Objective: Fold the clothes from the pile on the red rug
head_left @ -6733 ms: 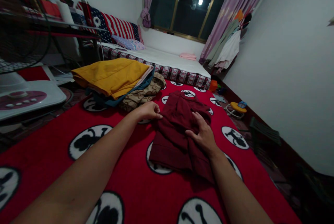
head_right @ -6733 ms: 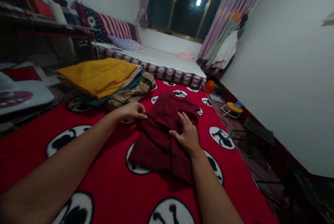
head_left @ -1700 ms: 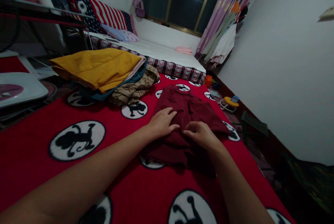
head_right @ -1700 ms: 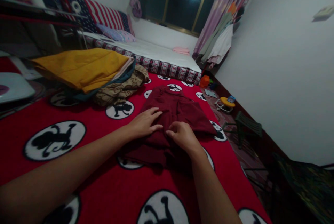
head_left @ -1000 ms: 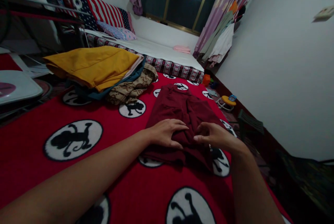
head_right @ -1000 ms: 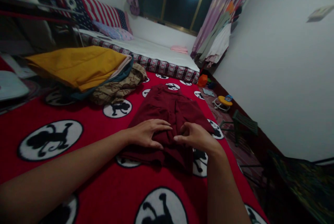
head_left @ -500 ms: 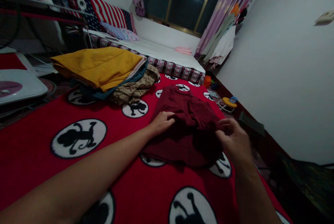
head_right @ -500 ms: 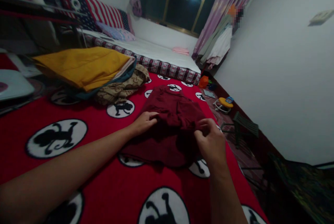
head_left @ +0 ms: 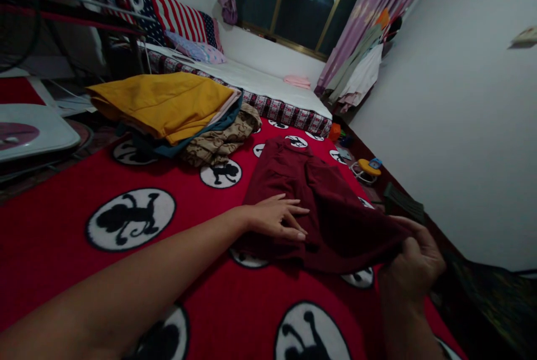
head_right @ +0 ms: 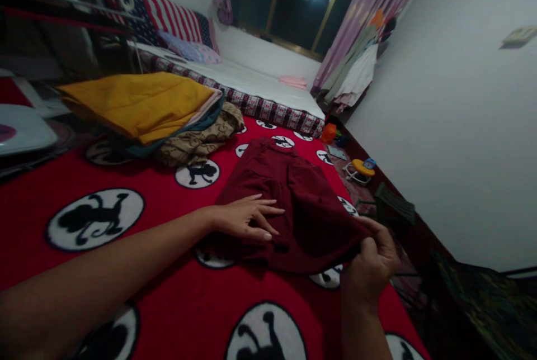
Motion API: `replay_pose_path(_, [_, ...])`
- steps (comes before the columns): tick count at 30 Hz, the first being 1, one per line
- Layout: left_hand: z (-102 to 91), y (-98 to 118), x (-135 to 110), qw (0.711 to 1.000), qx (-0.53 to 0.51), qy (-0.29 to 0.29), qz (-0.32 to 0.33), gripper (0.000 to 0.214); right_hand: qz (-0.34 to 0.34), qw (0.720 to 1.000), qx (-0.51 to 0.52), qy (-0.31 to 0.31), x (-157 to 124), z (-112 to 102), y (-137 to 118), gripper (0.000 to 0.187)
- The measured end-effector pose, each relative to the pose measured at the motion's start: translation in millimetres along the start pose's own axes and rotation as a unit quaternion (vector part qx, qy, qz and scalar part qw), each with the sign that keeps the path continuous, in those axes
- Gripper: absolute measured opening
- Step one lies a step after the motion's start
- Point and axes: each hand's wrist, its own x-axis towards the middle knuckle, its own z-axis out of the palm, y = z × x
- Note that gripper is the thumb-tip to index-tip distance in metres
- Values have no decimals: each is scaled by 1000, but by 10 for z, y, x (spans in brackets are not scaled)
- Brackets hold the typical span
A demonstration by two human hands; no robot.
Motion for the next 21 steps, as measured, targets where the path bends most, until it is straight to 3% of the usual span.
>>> replay_pose_path(2, [8, -14, 7, 1000, -1, 2, 4, 37, 7, 994, 11, -110, -57, 34, -126, 26])
replay_pose_path(3, [9, -28, 14, 1000, -8, 5, 7, 36, 11, 979, 14, -201, -86, 64, -210, 23])
replay_pose_path(5, [-5, -71, 31, 998, -54, 18, 10, 34, 36, 906, 5, -422, -132, 148, -386, 21])
replay_pose_path(6, [-22, -101, 39, 995, -93, 33, 7, 34, 49, 871, 7, -489, -141, 202, -464, 24])
replay_pose_path(7, [-46, -137, 46, 989, -135, 60, -1, 34, 59, 855, 15, -515, -137, 265, -526, 28])
replay_pose_path(10, [-129, -276, 48, 961, -175, 204, -55, 35, 40, 891, 31, -452, -37, 516, -594, 34])
replay_pose_path(12, [-162, -372, 32, 949, -92, 286, -96, 36, -4, 909, 15, -416, 77, 736, -542, 30])
replay_pose_path(13, [-162, -412, 19, 948, -33, 297, -112, 39, -31, 911, 3, -411, 135, 856, -493, 28])
replay_pose_path(17, [-67, -486, -20, 949, 174, 209, -158, 50, -184, 886, -34, -425, 281, 1323, -188, 33])
replay_pose_path(19, [-5, -477, -20, 941, 227, 188, -167, 51, -237, 846, -95, -467, 294, 1503, 11, 42])
replay_pose_path(21, [34, -461, -12, 935, 248, 185, -173, 51, -249, 806, -186, -504, 295, 1635, 201, 49])
